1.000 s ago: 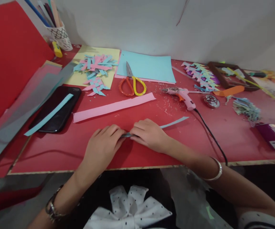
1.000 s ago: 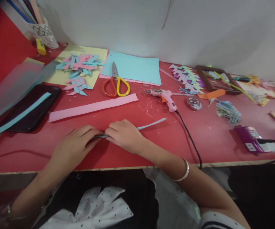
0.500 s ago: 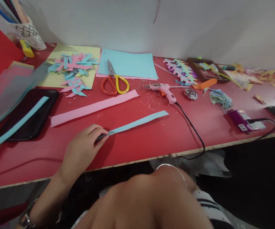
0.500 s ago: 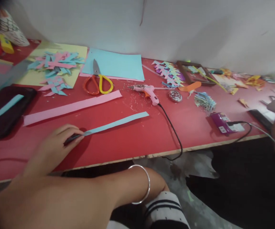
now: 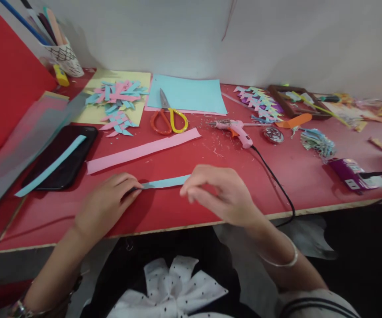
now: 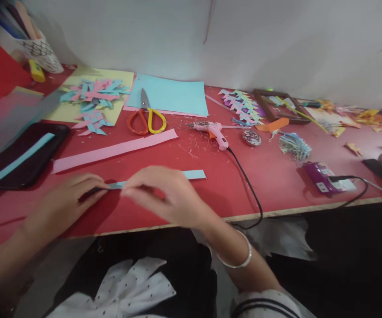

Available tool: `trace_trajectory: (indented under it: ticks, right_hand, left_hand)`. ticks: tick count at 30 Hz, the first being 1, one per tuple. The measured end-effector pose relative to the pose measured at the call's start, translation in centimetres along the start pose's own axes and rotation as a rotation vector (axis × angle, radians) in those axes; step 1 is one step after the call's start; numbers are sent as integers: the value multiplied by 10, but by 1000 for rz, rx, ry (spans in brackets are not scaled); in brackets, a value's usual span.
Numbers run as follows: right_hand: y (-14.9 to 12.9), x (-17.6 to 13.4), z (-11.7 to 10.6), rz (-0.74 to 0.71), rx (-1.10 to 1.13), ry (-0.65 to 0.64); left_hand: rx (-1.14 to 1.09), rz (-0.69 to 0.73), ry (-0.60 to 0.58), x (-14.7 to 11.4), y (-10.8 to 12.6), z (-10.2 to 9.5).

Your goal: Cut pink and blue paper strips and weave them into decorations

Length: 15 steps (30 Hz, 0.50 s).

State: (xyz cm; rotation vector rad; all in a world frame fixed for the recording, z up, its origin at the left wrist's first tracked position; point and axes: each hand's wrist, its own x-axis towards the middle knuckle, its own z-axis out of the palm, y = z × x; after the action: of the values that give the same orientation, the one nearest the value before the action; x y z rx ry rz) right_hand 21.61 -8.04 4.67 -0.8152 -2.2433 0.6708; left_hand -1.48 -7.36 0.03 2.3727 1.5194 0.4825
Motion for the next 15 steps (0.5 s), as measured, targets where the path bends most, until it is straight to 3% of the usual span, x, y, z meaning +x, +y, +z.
trace_trajectory:
  ticks: [1, 4, 7, 11, 15]
  right_hand:
    - [10, 2, -2, 15, -66, 12]
    - [36, -2, -3, 85, -336, -163]
    - [50, -8, 5, 79, -450, -275]
    - [50, -4, 14, 58, -521, -298]
    - [48, 1, 17, 55, -545, -290]
  left_hand:
    - [-2, 13, -14, -1, -2, -1]
    - [13, 45, -48, 0, -3, -2]
    - [56, 108, -78, 8, 6, 1]
    - [113, 215, -173, 26, 23, 5]
    - [172, 207, -191, 35, 31, 5]
